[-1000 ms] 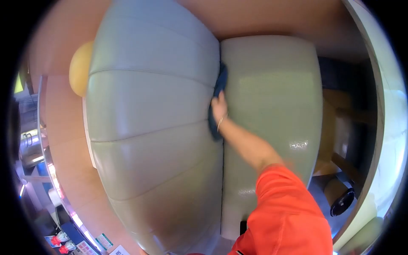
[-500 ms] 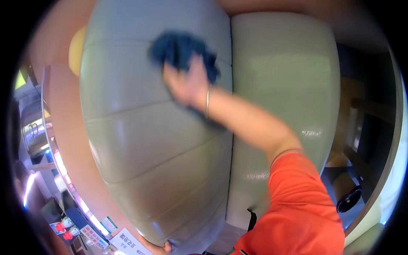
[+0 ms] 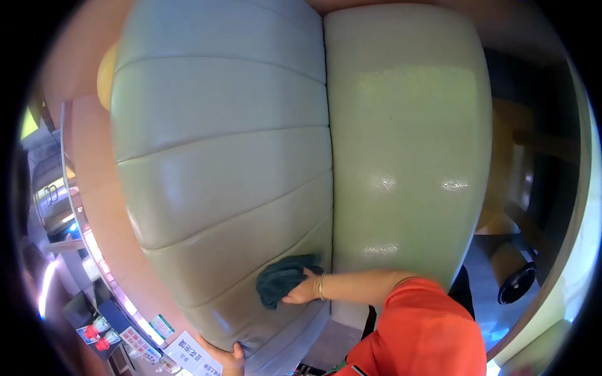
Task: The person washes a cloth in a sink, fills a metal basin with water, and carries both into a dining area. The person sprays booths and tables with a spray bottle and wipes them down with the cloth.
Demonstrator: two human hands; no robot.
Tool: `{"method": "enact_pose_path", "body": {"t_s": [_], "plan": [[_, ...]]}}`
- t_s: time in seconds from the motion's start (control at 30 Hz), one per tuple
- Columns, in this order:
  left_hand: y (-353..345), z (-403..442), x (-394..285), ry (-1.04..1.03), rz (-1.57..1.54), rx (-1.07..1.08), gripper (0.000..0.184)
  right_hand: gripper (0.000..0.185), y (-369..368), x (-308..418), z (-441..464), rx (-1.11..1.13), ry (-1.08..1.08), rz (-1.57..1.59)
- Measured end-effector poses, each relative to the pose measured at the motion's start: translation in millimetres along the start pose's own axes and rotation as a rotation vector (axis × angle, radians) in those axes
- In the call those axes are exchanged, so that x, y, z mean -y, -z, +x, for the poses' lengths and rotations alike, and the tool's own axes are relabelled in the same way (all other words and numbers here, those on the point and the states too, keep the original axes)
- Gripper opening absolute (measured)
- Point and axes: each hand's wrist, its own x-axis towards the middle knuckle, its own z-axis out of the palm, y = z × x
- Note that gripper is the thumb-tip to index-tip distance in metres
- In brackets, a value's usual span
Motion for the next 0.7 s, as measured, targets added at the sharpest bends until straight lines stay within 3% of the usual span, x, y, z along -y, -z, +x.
{"method": "enact_pose_path", "body": {"t_s": [0.03,0.07,0.17,0.2,0.23,0.27,0.3,0.33,0.43,0.6,0.7], "plan": [[2,0,5,-0.065,0.08,-0.04,0.106,0.028,11,-13,14,0.001,-0.033,-0.03],[6,-2,7,-0.126,0.156,-0.074,0.107,0.033,34,-35,36,-0.044,-0.212,-0.1],[-2,-15,8,-0.106,0.088,-0.07,0.106,0.048,130,-139,111,-0.48,-0.776,-0.34],[-3,-18,7,-0.097,0.095,-0.065,0.106,0.055,177,-167,144,-0.834,-0.632,-0.017],[-3,-17,7,-0.104,0.085,-0.042,0.106,0.058,217,-223,155,-0.752,-0.679,0.145],[-3,-16,9,-0.118,0.074,-0.019,0.105,0.06,230,-300,152,-0.757,-0.595,-0.083],[-4,-15,10,-0.122,0.08,-0.017,0.105,0.062,238,-316,150,-0.73,-0.734,-0.17],[-7,-22,5,-0.128,0.103,-0.04,0.103,0.063,247,-275,149,-0.852,-0.764,0.058],[-11,-27,-1,-0.174,0.153,-0.044,0.099,0.064,208,-256,87,-0.871,-0.826,0.122],[-11,-25,-21,-0.237,0.236,-0.031,0.087,0.063,68,-142,-32,-0.799,-0.916,0.135],[-14,-26,-20,-0.272,0.33,-0.179,0.086,0.065,-21,-39,-96,-0.656,-0.967,0.165]]}}
